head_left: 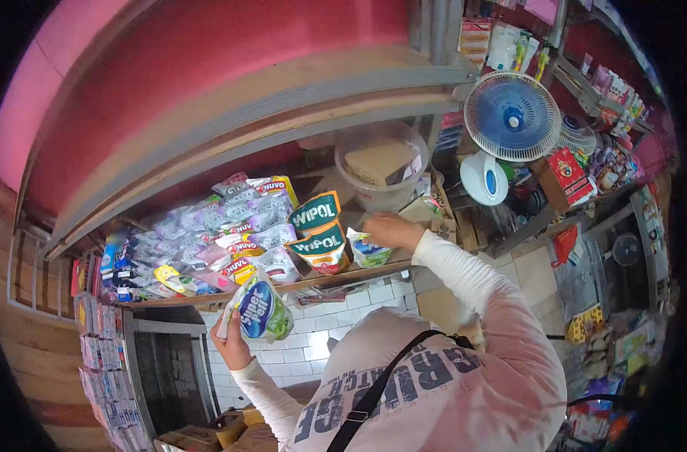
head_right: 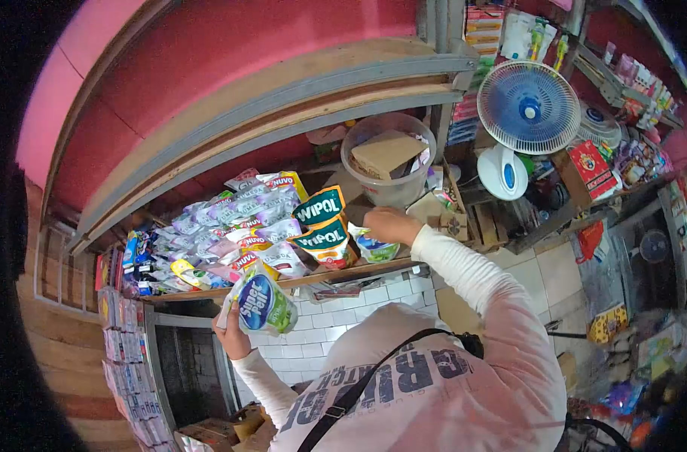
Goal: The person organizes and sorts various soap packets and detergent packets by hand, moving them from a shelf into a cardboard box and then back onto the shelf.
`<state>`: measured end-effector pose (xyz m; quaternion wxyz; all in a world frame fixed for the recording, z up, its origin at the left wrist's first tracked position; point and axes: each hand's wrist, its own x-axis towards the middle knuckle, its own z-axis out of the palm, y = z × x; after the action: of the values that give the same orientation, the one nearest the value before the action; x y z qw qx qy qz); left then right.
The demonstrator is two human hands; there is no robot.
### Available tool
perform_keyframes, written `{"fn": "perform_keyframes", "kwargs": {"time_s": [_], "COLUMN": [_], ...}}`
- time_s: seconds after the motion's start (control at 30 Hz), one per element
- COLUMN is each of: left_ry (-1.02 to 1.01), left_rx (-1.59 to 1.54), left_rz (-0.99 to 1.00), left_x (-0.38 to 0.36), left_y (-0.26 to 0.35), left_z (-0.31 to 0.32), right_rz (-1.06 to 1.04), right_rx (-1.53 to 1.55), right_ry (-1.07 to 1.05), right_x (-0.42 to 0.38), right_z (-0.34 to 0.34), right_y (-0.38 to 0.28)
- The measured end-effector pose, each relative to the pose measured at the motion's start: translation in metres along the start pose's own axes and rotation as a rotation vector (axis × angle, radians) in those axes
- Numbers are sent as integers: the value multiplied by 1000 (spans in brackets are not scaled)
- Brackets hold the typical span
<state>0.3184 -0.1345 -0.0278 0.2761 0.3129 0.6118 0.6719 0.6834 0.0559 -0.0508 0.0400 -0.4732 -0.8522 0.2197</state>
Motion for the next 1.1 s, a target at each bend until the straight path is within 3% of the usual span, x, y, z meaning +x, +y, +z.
{"fn": "perform_keyframes", "kwargs": {"time_s": [0.3, 0.43, 0.77, 0.9, 1.0, 1.07, 1.1], "left_ry": [-23, -124, -472, -475, -699, -831, -879], "left_rx": [57, -62, 63, 55, 97, 182, 178], "left_rz": [0, 2, 136, 101, 148, 210, 233], "left_x": [-31, -28, -11, -5, 0, 13, 16], "left_y": [20, 34, 70, 79, 105, 113, 119], "left_z": [59, 84, 138, 154, 174, 184, 191], "right_rz": [-164, -169, -202, -126, -117, -407, -455], "right_rx": [28, 21, 130, 173, 335, 463, 538], "right_ry": [-27, -47, -47, -85, -17, 102, 125], "right_x": [6, 8, 18, 9, -4, -21, -30], "right_z": [-4, -10, -14, -35, -73, -122, -140], "right_y": [12, 14, 34, 30, 30, 13, 4]}}
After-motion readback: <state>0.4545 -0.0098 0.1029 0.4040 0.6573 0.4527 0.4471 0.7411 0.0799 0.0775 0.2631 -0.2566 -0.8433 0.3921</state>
